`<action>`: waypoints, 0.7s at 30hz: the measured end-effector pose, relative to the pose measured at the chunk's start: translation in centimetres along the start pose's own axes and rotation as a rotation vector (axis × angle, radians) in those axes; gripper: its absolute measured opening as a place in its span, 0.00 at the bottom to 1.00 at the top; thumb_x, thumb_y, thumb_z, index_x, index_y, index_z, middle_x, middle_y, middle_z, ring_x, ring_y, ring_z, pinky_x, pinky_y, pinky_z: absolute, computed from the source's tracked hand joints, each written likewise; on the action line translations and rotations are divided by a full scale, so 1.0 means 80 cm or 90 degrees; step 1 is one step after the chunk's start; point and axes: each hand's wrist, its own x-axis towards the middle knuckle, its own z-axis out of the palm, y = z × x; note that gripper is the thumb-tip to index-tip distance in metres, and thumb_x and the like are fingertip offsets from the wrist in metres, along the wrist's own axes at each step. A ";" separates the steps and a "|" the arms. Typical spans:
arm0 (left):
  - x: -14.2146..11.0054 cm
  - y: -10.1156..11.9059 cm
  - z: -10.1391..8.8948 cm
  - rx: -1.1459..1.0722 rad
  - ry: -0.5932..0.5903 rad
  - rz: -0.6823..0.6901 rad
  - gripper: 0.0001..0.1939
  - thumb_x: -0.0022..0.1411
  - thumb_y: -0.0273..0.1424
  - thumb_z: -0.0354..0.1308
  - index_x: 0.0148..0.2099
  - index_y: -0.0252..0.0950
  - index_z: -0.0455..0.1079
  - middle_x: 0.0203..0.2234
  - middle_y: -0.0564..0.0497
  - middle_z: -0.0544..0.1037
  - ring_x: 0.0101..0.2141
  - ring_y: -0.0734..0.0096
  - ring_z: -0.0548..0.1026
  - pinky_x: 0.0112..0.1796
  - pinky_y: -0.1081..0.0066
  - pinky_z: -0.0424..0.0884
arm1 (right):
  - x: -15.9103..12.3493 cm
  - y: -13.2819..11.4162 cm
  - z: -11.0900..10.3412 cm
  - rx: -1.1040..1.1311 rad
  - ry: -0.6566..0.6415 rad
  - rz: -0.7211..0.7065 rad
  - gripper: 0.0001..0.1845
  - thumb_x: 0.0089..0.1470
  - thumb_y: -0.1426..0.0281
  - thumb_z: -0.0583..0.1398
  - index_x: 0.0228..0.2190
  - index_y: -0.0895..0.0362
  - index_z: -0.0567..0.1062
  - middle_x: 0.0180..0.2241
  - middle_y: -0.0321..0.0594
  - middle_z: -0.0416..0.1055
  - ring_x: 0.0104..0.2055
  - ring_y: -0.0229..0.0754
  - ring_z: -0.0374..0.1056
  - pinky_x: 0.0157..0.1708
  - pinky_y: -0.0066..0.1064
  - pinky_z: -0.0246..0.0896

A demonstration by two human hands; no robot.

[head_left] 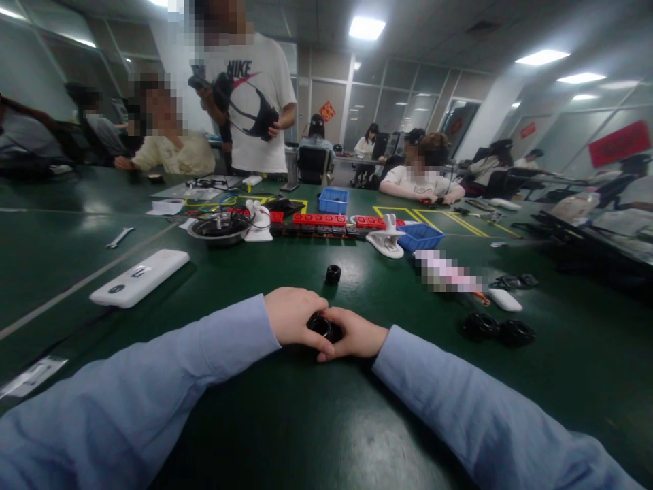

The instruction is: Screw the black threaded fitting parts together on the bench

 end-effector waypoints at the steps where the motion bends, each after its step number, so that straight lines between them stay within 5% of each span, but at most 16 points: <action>1: 0.000 -0.001 0.000 -0.002 0.001 0.005 0.26 0.53 0.54 0.57 0.40 0.36 0.70 0.35 0.48 0.75 0.37 0.60 0.74 0.32 0.70 0.65 | 0.000 0.000 0.000 -0.002 -0.001 0.001 0.29 0.35 0.68 0.71 0.42 0.61 0.73 0.40 0.41 0.72 0.44 0.46 0.68 0.46 0.36 0.62; 12: -0.001 -0.009 -0.010 -0.066 -0.005 0.018 0.24 0.50 0.47 0.64 0.45 0.36 0.70 0.38 0.50 0.75 0.37 0.64 0.73 0.33 0.72 0.65 | -0.003 0.004 0.000 -0.015 0.000 0.023 0.27 0.35 0.66 0.71 0.39 0.61 0.73 0.36 0.39 0.71 0.40 0.45 0.68 0.42 0.35 0.63; 21: 0.001 -0.030 -0.013 -0.158 -0.031 0.234 0.21 0.49 0.28 0.68 0.47 0.39 0.72 0.46 0.48 0.74 0.47 0.64 0.70 0.49 0.69 0.64 | -0.003 0.008 0.002 0.022 -0.004 -0.008 0.27 0.35 0.65 0.71 0.40 0.61 0.73 0.39 0.41 0.71 0.42 0.45 0.68 0.45 0.37 0.63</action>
